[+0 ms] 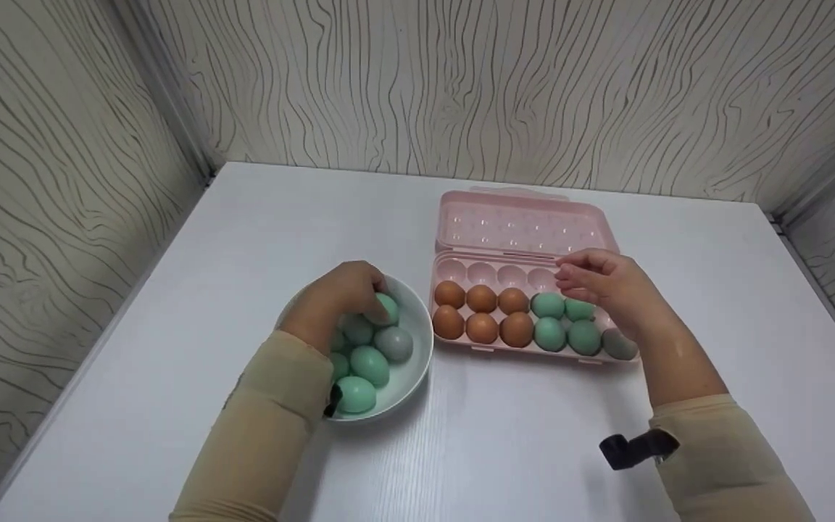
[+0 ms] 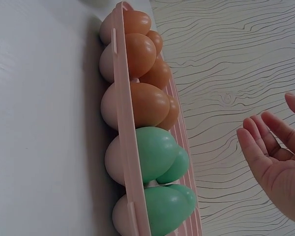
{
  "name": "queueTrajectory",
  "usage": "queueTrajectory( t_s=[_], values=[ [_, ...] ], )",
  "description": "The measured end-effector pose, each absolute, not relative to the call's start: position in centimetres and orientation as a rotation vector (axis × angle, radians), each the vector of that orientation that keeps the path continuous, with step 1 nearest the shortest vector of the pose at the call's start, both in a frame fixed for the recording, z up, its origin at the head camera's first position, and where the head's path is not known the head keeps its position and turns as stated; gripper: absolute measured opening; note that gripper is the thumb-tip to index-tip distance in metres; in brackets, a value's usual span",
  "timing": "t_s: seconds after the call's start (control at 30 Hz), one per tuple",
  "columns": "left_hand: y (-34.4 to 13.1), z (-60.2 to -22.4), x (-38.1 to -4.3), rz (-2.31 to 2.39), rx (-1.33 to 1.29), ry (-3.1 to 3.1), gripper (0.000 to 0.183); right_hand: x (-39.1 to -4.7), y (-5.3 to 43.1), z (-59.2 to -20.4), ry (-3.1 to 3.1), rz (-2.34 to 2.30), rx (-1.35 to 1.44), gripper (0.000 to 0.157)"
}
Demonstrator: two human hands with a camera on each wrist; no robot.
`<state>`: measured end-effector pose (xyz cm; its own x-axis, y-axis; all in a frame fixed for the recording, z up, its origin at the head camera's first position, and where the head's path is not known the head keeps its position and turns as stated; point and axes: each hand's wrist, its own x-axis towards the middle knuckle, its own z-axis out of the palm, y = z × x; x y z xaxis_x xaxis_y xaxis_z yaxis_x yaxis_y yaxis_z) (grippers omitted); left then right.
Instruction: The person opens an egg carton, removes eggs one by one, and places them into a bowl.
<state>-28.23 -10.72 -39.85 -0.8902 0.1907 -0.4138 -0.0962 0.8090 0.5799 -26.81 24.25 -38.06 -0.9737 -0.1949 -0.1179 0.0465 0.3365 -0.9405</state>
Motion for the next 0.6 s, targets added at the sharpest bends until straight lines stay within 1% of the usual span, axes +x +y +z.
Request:
queueTrajectory(
  t_s=[0.1, 0.23, 0.27, 0.47, 0.5, 0.6],
  values=[
    [-10.59, -39.76, -28.03, 0.815, 0.041, 2.524, 0.012, -26.87, 24.35, -38.16, 2.389, -1.689, -0.138, 0.044],
    [-10.43, -39.73, -27.88, 0.761, 0.023, 2.513, 0.013, -26.89, 24.44, -38.17, 2.388, -1.685, -0.135, 0.043],
    [-10.41, -39.74, -27.86, 0.752, 0.02, 2.512, 0.014, -26.89, 24.45, -38.16, 2.387, -1.686, -0.133, 0.043],
    [-10.5, -39.73, -27.8, 0.781, -0.06, 2.53, 0.035, -26.85, 24.47, -38.11, 2.386, -1.668, -0.13, 0.044],
    [-10.52, -39.71, -27.79, 0.794, -0.071, 2.538, 0.037, -26.84, 24.49, -38.12, 2.387, -1.662, -0.128, 0.044],
    [-10.58, -39.6, -27.76, 0.835, -0.109, 2.547, 0.032, -26.81, 24.61, -38.17, 2.383, -1.657, -0.124, 0.044]
  ],
)
